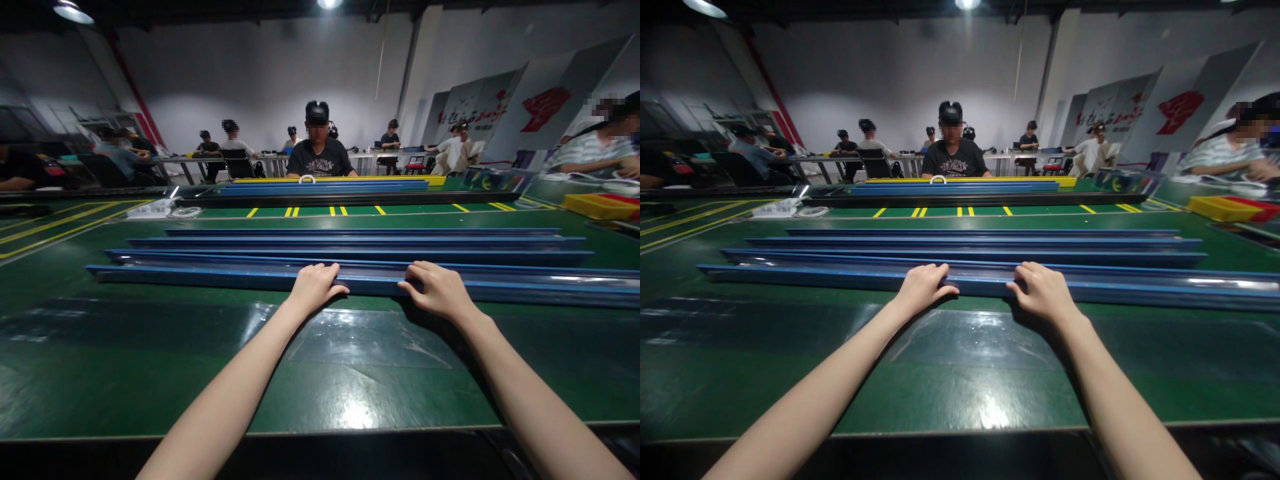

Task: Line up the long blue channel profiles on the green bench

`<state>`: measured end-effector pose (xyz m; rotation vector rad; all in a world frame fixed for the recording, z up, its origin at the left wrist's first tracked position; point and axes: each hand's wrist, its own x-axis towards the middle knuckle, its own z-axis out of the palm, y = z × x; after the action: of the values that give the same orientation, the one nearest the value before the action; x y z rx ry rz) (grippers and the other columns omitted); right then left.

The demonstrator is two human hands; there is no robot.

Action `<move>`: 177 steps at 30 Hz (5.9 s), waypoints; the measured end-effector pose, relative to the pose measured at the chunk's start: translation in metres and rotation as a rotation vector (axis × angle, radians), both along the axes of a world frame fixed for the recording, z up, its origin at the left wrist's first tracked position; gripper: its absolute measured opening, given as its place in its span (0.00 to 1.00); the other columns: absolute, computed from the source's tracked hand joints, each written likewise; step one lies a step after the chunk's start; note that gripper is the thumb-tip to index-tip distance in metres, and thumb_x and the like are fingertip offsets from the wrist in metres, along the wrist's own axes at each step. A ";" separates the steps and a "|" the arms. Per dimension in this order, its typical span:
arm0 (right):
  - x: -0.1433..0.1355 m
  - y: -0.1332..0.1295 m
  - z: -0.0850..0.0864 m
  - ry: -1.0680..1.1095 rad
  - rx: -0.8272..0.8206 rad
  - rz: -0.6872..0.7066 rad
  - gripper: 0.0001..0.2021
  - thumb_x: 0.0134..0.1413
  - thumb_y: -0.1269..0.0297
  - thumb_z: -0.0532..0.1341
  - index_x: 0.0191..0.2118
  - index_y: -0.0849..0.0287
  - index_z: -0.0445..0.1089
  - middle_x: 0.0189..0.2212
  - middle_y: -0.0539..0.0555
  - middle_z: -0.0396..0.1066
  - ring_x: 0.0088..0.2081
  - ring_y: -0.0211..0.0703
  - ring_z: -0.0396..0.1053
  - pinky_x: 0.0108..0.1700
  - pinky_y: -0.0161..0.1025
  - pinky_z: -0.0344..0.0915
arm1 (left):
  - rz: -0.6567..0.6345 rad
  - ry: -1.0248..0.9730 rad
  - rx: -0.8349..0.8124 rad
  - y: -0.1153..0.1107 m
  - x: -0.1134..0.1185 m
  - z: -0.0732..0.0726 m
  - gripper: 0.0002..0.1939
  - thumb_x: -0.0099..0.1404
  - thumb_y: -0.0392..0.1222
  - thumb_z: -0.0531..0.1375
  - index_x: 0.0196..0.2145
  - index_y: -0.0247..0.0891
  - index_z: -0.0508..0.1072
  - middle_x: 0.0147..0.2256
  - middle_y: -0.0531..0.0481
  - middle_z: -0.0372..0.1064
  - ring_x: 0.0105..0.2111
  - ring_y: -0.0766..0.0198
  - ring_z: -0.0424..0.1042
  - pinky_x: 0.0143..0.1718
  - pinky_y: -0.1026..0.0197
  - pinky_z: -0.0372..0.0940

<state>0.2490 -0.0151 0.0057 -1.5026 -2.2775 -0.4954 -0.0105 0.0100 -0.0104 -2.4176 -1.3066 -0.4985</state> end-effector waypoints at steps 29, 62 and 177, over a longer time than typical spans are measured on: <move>-0.030 0.008 -0.010 0.006 -0.024 0.168 0.15 0.56 0.54 0.45 0.31 0.58 0.62 0.30 0.54 0.65 0.32 0.40 0.62 0.29 0.34 0.53 | -0.035 -0.097 -0.001 -0.002 0.003 0.004 0.19 0.54 0.58 0.56 0.28 0.38 0.63 0.31 0.52 0.64 0.34 0.64 0.63 0.28 0.64 0.55; 0.019 0.006 -0.002 -0.038 -0.082 0.001 0.15 0.52 0.54 0.48 0.31 0.57 0.66 0.33 0.54 0.68 0.34 0.42 0.66 0.30 0.35 0.54 | -0.067 -0.021 0.044 -0.003 0.004 -0.004 0.18 0.60 0.55 0.51 0.34 0.37 0.65 0.32 0.49 0.67 0.34 0.62 0.64 0.31 0.62 0.51; -0.027 0.008 -0.007 0.031 0.017 0.154 0.16 0.54 0.52 0.48 0.27 0.58 0.62 0.27 0.54 0.64 0.29 0.39 0.61 0.27 0.33 0.51 | -0.084 0.045 -0.030 0.001 0.001 0.004 0.17 0.62 0.55 0.48 0.30 0.39 0.66 0.29 0.50 0.69 0.31 0.63 0.67 0.29 0.64 0.56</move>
<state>0.2217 -0.0067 -0.0009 -1.3053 -2.3356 -0.4440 -0.0096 0.0115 -0.0068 -2.5020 -1.2063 -0.4473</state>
